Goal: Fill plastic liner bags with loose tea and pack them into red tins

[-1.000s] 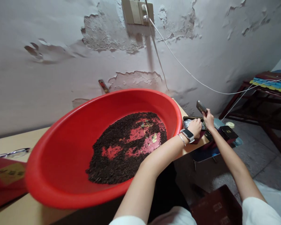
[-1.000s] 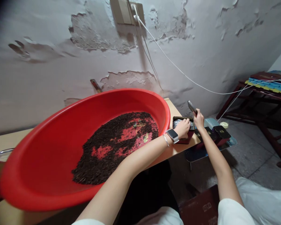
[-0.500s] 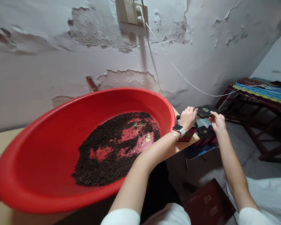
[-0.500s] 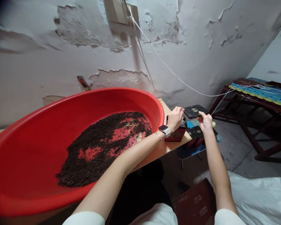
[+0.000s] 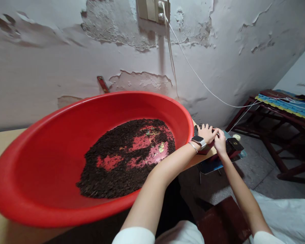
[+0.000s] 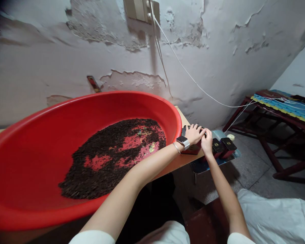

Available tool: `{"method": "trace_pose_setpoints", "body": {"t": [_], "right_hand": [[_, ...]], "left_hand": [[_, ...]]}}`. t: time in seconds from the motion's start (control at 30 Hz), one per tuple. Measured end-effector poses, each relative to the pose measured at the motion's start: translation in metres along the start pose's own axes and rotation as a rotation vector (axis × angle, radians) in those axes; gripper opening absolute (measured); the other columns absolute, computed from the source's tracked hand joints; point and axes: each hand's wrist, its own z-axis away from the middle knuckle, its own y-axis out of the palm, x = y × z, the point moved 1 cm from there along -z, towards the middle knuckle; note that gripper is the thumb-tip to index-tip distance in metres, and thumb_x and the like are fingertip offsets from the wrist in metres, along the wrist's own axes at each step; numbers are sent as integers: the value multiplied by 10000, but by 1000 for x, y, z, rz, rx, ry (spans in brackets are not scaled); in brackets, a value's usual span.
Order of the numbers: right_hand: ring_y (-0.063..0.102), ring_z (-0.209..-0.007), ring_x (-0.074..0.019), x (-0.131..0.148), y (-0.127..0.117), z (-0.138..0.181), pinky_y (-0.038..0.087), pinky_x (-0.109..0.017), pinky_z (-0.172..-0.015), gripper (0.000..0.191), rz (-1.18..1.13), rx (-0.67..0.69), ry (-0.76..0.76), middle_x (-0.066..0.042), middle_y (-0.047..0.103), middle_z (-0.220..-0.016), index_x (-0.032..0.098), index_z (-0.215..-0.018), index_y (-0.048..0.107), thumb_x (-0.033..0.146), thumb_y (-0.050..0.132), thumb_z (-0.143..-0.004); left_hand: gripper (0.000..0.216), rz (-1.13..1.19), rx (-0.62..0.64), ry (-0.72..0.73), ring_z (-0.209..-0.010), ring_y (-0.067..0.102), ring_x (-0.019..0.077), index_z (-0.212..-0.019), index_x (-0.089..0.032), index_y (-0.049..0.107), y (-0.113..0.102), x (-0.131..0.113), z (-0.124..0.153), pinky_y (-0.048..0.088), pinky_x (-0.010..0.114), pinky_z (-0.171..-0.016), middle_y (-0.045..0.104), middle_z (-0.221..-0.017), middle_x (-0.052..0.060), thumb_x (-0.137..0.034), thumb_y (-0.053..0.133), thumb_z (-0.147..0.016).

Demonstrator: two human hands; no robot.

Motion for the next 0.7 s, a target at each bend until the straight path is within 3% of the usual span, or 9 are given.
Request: {"method": "trace_pose_setpoints", "body": {"t": [0.1, 0.2, 0.3, 0.47, 0.6, 0.7], "right_hand": [[595, -1102, -252, -3, -6, 10, 436, -450, -1031, 345, 200, -68, -175, -159, 653, -1127, 176, -1021, 648, 296, 360, -877], [570, -1145, -289, -5, -13, 16, 402, -509, -1054, 351, 340, -133, -251, -177, 664, -1123, 162, -1025, 650, 279, 353, -878], [563, -1178, -309, -10, -17, 16, 378, -541, -1076, 357, 419, -136, -287, -185, 664, -1150, 154, -1039, 657, 296, 376, -870], [591, -1194, -264, -20, -14, 16, 439, -466, -1049, 439, 345, -48, -280, -156, 675, -1189, 179, -1135, 661, 325, 313, -911], [627, -1127, -285, -25, 0, 24, 470, -469, -982, 474, 311, -151, -193, -186, 683, -1152, 153, -1135, 644, 371, 283, -918], [603, -1176, -290, -22, 11, 31, 451, -469, -1000, 494, 259, -242, -140, -212, 653, -1209, 137, -1174, 609, 379, 255, -929]], "left_hand": [[494, 32, 119, 33, -1412, 397, 273, -1402, -203, 499, 4, 0, -3, 296, 572, -1156, 448, -1532, 108, -421, 228, -1050], [519, 8, 179, 134, -1451, 354, 274, -1456, -203, 447, 10, 1, -8, 266, 582, -1172, 396, -1574, 102, -400, 184, -1055], [543, -29, 143, 186, -1456, 346, 292, -1469, -184, 436, 17, 4, -10, 289, 601, -1156, 399, -1571, 116, -419, 174, -1055], [514, -82, 86, 203, -1477, 312, 265, -1493, -207, 407, 23, 4, -10, 270, 597, -1177, 346, -1604, 79, -407, 217, -1059], [533, -146, 33, 129, -1472, 297, 295, -1499, -224, 409, 15, -1, -7, 310, 607, -1151, 309, -1619, 97, -459, 261, -1044], [566, -219, -35, 71, -1364, 402, 324, -1464, -184, 459, 10, -6, -5, 408, 592, -1071, 404, -1548, 153, -491, 261, -1032]]}}
